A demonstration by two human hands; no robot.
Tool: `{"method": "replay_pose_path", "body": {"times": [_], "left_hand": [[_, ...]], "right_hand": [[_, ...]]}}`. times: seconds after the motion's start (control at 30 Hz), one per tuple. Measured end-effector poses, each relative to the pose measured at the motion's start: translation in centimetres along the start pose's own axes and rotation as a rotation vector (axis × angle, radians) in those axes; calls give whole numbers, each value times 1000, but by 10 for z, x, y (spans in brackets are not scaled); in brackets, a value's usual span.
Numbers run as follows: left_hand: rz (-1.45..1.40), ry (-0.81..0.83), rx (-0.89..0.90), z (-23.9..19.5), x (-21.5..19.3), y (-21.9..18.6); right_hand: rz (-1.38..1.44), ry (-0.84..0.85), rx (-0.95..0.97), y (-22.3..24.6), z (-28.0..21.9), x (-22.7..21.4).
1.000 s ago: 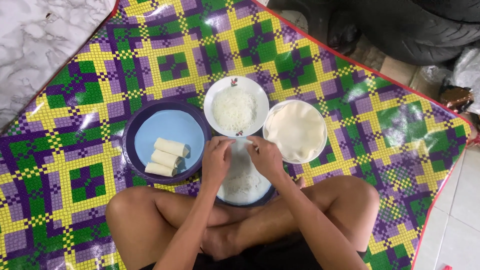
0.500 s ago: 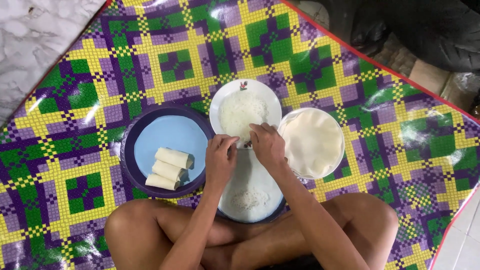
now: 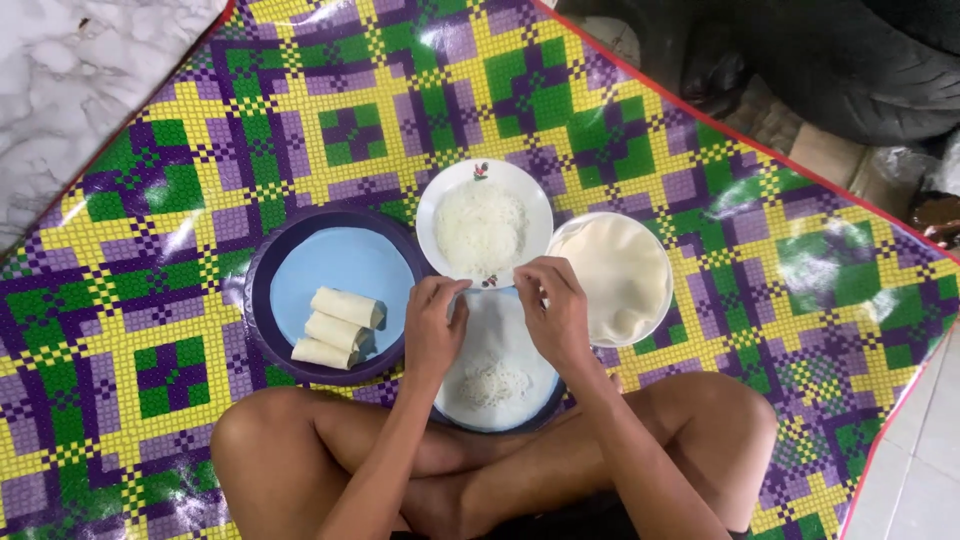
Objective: Assembling and rolling pastry rolls by hand on a mat on the floor.
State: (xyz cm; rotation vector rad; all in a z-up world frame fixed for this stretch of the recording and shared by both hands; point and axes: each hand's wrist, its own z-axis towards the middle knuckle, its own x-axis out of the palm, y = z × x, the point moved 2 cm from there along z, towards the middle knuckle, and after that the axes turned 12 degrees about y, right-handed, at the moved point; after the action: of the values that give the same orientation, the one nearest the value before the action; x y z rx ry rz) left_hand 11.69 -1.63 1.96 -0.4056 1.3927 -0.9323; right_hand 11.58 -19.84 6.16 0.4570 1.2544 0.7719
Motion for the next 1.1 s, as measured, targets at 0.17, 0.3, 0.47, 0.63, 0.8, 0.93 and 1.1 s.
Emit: {"method": "replay_pose_path", "body": {"times": [0.17,0.3,0.47,0.63,0.8,0.93,1.1], "left_hand": [[-16,13,-7,-20,-1,-9],[-214,157,-69,-36,-4,-27],[-397,364,-110,-46,-12,-65],[-375,412,-138,-49,-6,-79],[-334,275,-28,-57,3,-70],[-398,235,-8,-62,2,-65],[-525,232,-91,-63,3,-70]], "right_hand": [[110,1,28,2,-32,-14],[257,54,115,6,-53,-23],[336,131,143,9,-71,-21],[372,197,168,25,-77,-30],[432,189,240,0,-89,-26],[526,198,340,-12,-99,-14],[1187,210,741,-7,-103,0]]}}
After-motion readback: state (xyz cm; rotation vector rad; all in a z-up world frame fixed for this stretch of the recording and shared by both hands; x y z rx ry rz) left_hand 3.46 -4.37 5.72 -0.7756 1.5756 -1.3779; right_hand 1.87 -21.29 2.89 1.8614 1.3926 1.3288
